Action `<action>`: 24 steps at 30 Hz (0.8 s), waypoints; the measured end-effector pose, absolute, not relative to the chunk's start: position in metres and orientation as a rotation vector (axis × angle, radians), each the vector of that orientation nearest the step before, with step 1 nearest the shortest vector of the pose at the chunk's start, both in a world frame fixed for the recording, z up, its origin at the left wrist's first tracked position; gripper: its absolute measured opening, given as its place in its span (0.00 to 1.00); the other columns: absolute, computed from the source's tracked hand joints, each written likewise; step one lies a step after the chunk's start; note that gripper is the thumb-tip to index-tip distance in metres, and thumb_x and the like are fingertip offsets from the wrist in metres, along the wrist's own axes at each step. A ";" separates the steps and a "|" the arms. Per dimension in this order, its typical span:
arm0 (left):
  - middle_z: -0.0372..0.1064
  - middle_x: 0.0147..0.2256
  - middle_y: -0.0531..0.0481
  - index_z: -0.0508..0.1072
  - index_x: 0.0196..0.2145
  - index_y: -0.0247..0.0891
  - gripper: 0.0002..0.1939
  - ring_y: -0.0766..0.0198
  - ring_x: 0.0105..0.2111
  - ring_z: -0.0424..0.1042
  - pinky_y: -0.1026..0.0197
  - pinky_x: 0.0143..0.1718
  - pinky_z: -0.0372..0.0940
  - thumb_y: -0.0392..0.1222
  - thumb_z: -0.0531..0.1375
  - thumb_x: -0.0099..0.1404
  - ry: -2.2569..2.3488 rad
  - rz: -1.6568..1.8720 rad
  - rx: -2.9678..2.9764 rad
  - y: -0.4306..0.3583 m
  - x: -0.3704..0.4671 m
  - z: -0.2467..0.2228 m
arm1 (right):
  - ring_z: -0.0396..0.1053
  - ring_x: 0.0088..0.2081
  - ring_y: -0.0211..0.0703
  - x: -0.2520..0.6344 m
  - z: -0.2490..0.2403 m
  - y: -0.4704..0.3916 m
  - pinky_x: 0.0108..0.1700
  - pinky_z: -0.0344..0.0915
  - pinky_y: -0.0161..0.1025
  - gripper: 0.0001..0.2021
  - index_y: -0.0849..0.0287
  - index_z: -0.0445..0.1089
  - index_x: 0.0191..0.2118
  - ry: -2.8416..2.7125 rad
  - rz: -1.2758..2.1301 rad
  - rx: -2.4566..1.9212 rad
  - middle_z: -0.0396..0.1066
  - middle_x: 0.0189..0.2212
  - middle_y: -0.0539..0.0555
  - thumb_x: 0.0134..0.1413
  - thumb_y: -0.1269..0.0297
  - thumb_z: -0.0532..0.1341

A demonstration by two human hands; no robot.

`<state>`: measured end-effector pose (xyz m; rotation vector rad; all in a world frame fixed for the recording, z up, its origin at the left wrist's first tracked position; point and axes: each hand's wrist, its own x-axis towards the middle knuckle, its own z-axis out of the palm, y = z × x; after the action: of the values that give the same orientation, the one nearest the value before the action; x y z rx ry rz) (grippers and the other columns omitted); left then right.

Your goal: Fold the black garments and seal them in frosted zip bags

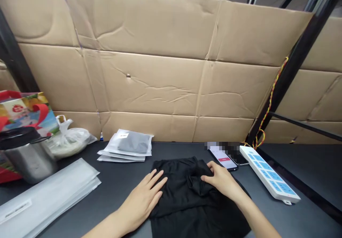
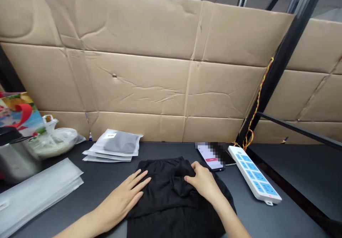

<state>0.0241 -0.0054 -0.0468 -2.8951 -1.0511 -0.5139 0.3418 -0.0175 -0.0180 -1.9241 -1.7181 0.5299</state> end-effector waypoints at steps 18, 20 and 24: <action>0.42 0.66 0.40 0.37 0.68 0.40 0.31 0.53 0.64 0.48 0.48 0.61 0.53 0.39 0.47 0.72 -1.114 -0.720 -2.974 0.000 0.045 -0.065 | 0.71 0.41 0.47 0.216 -0.017 -0.046 0.43 0.71 0.42 0.12 0.59 0.66 0.46 -2.217 0.137 -1.406 0.72 0.40 0.56 0.56 0.72 0.60; 0.39 0.67 0.42 0.34 0.68 0.41 0.32 0.54 0.64 0.46 0.49 0.62 0.51 0.38 0.46 0.72 -1.076 -0.758 -3.029 -0.001 0.043 -0.061 | 0.70 0.45 0.44 0.236 -0.007 -0.047 0.49 0.68 0.39 0.12 0.57 0.66 0.48 -2.264 0.315 -1.212 0.72 0.43 0.53 0.57 0.67 0.60; 0.37 0.67 0.51 0.33 0.67 0.49 0.31 0.56 0.64 0.48 0.51 0.61 0.53 0.40 0.45 0.73 -1.300 -0.727 -3.062 0.000 0.032 -0.054 | 0.57 0.61 0.42 0.279 0.001 -0.038 0.63 0.53 0.42 0.17 0.52 0.62 0.58 -2.439 0.395 -1.064 0.62 0.59 0.52 0.64 0.65 0.52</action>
<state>0.0318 0.0003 -0.0536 -3.0623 -1.2996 -0.7273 0.2791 -0.0379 0.0010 -1.0641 -2.4385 0.3948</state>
